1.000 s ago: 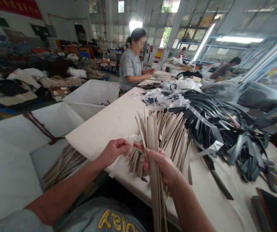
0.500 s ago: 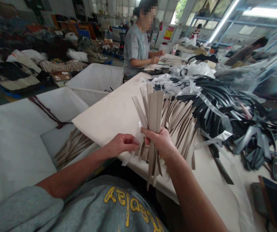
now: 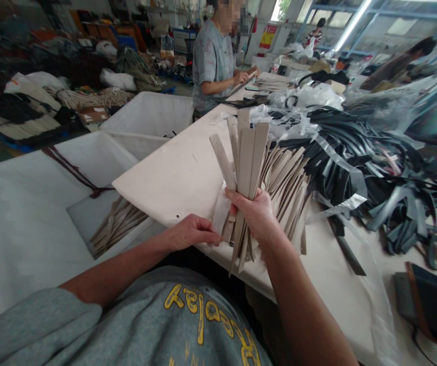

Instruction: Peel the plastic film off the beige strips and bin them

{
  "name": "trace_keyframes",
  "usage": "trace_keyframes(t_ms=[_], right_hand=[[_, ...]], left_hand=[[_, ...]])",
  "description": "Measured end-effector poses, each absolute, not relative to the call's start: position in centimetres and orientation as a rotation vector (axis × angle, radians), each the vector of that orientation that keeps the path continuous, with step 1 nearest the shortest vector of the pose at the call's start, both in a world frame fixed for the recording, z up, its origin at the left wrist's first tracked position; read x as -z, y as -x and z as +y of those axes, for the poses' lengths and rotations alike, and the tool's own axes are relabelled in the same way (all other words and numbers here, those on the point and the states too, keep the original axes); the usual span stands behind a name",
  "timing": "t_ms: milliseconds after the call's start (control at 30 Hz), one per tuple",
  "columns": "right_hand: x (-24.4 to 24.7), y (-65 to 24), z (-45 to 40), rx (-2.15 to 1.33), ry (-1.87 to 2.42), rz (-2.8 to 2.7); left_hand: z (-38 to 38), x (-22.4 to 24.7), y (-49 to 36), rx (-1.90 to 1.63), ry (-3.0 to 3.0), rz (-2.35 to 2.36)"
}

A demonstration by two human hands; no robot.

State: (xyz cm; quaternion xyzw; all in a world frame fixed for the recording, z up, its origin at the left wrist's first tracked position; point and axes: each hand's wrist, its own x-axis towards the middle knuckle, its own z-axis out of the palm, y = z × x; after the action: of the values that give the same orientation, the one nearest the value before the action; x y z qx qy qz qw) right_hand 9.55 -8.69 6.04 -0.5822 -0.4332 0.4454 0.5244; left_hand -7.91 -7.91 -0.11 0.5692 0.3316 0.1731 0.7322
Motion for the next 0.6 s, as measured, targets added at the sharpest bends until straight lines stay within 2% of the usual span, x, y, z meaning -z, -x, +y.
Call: trace_keyframes(t_ms=[200,333,600], right_hand=[[-7.4,-11.4,-11.7,-1.103,1.431,-1.1],[-6.7,-12.3,-14.8,-1.186,1.511,-1.137],[-2.8,-8.5,-12.9,-1.152,1.46,-0.969]], left_hand=[[-7.4,-0.2,7.5,-0.636,-0.939,0.788],[-5.8,-0.6,7.5,-0.797,-0.73,0.774],[-6.3,-1.7,6.9,-0.993,-1.034,0.806]])
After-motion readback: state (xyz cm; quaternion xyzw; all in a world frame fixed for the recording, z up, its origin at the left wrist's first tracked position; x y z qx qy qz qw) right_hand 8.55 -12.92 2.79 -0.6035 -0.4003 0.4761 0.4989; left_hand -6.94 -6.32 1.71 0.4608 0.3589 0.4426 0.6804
